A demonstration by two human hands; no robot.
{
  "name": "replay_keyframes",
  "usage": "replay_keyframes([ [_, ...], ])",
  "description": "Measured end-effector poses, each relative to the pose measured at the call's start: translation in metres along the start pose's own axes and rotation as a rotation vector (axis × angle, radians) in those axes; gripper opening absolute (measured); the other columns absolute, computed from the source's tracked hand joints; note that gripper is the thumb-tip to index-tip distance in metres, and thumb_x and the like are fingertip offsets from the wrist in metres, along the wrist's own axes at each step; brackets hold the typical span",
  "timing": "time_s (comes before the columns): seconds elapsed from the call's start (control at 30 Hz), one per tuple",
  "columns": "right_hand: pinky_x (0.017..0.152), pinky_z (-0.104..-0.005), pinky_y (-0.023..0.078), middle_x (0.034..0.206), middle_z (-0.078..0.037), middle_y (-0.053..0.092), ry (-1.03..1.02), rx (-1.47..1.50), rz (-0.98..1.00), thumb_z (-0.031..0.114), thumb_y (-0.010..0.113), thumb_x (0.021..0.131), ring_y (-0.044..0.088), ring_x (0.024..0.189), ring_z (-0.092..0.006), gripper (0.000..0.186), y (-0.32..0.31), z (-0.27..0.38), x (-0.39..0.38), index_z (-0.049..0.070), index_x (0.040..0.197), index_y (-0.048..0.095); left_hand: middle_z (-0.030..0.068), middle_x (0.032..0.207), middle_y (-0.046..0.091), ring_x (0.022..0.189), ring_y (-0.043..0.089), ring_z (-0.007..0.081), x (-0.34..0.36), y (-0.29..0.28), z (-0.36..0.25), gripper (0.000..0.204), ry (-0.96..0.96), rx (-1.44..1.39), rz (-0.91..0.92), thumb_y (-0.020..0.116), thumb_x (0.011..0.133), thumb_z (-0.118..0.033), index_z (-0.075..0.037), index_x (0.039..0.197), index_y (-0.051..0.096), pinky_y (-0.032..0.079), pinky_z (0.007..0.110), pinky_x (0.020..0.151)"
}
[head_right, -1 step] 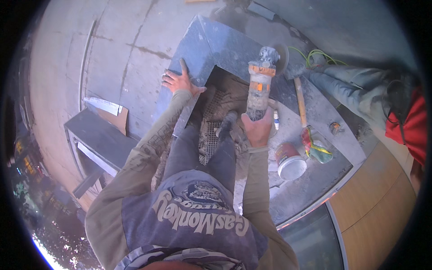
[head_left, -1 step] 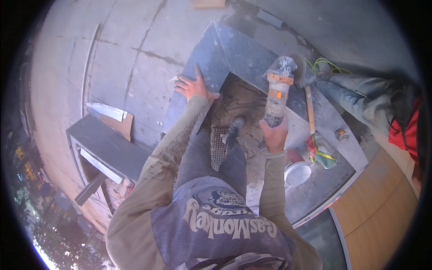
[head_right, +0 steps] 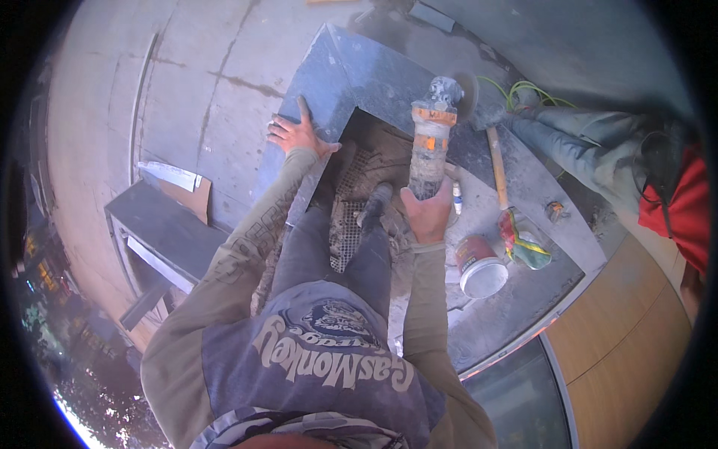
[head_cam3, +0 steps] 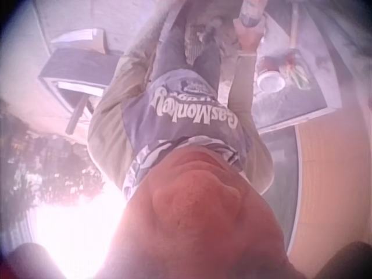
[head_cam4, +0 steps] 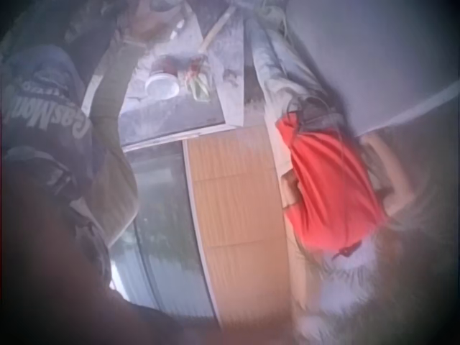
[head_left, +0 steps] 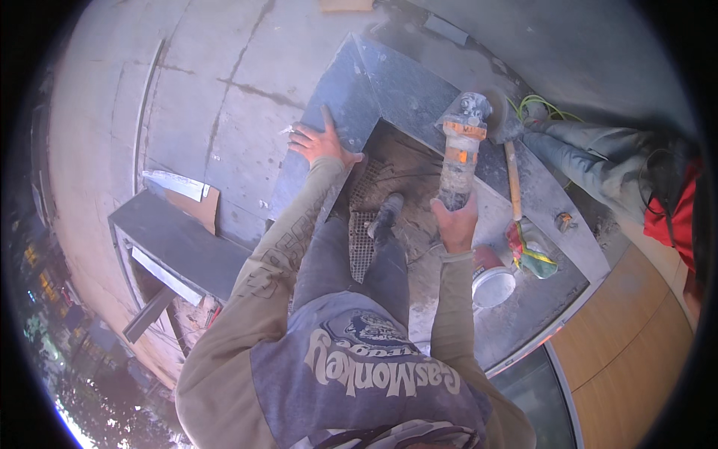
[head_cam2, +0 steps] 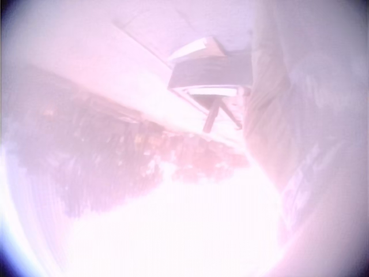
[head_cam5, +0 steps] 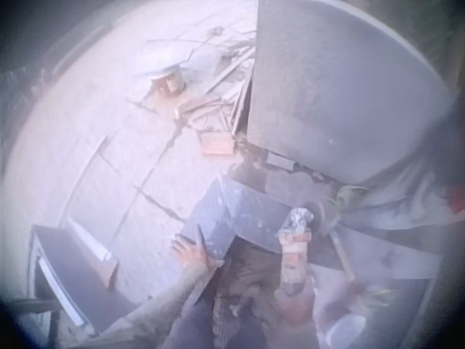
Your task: The person uses an angle grinder to cut a large rectangular tile on a construction site. They reposition the tile and continue cutting along a marked line, generating dust. The person briefly pauses to spray the tile with water before resuming the cut.
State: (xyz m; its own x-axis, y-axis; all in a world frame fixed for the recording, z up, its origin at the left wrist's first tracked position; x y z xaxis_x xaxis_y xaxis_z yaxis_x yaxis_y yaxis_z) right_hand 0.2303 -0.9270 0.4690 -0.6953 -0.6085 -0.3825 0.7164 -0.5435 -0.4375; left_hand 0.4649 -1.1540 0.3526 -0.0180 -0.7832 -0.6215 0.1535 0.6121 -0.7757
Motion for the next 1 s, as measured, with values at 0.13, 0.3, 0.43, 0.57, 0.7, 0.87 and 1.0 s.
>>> replay_keyframes([
  [0.13,0.084,-0.0377,0.054,0.103,-0.016,0.070,-0.030,0.012,-0.005,0.014,0.079,0.074,0.068,0.091,-0.0254,0.055,-0.005,0.005,0.003,-0.005,0.121,0.057,0.0506,0.157,0.012,0.147,0.017,0.0675,0.007,-0.003,-0.001,0.161,-0.003,-0.001,-0.006,0.096,0.053,-0.064,-0.028,0.166,-0.013,0.016,0.077,0.115],
  [0.3,0.085,-0.0387,0.054,0.105,-0.016,0.070,0.011,-0.010,0.027,0.015,0.079,0.073,0.068,0.093,-0.0251,0.058,-0.010,0.008,0.008,-0.005,0.123,0.057,0.0504,0.158,0.012,0.147,0.015,0.0686,0.009,-0.003,0.000,0.159,-0.009,-0.032,0.005,0.096,0.054,-0.064,-0.031,0.166,-0.012,0.015,0.077,0.115],
  [0.43,0.088,-0.0392,0.054,0.108,-0.017,0.069,-0.051,-0.094,0.020,0.014,0.080,0.074,0.068,0.095,-0.0256,0.060,-0.004,0.011,0.009,-0.005,0.126,0.057,0.0513,0.157,0.012,0.146,0.015,0.0699,0.014,0.005,0.014,0.159,-0.019,-0.077,-0.007,0.095,0.054,-0.066,-0.032,0.166,-0.012,0.016,0.078,0.115],
  [0.57,0.091,-0.0386,0.053,0.115,-0.016,0.069,-0.070,-0.080,0.057,0.014,0.080,0.078,0.067,0.100,-0.0258,0.064,-0.008,-0.008,0.009,-0.006,0.133,0.055,0.0497,0.159,0.011,0.147,0.012,0.0698,0.013,0.002,0.011,0.158,0.033,-0.050,0.031,0.090,0.057,-0.073,-0.027,0.167,-0.013,0.015,0.080,0.115],
  [0.7,0.092,-0.0376,0.052,0.113,-0.015,0.069,-0.031,-0.051,0.049,0.014,0.080,0.078,0.066,0.101,-0.0244,0.062,0.000,0.008,0.003,-0.008,0.131,0.056,0.0466,0.161,0.008,0.149,0.010,0.0669,0.015,0.007,0.022,0.156,0.008,-0.093,0.056,0.089,0.058,-0.075,-0.027,0.167,-0.012,0.012,0.080,0.115],
  [0.87,0.090,-0.0350,0.052,0.108,-0.013,0.069,-0.111,-0.363,0.023,0.014,0.080,0.077,0.066,0.098,-0.0223,0.060,-0.012,-0.011,0.010,-0.006,0.129,0.057,0.0478,0.161,0.010,0.148,0.013,0.0677,0.011,0.000,0.007,0.155,0.038,-0.122,0.024,0.091,0.058,-0.071,-0.028,0.167,-0.012,0.012,0.080,0.115],
  [1.0,0.087,-0.0351,0.053,0.105,-0.010,0.069,-0.011,-0.083,0.038,0.015,0.083,0.075,0.066,0.093,-0.0221,0.060,-0.009,0.012,0.009,-0.003,0.126,0.058,0.0508,0.158,0.010,0.147,0.011,0.0702,0.013,0.006,0.017,0.157,0.000,-0.140,0.044,0.093,0.058,-0.067,-0.029,0.166,-0.014,0.011,0.081,0.114],
])
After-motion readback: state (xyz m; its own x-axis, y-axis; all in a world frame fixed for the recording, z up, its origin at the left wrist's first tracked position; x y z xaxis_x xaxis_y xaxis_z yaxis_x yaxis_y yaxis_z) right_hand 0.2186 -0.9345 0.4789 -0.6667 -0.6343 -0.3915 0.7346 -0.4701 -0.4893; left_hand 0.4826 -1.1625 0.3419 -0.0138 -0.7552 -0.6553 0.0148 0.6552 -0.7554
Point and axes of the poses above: each hand's wrist, its own x-axis towards the middle knuckle, its own y-axis out of the palm, z = x × y, the point moved 7 cm from there along x, towards the middle knuckle
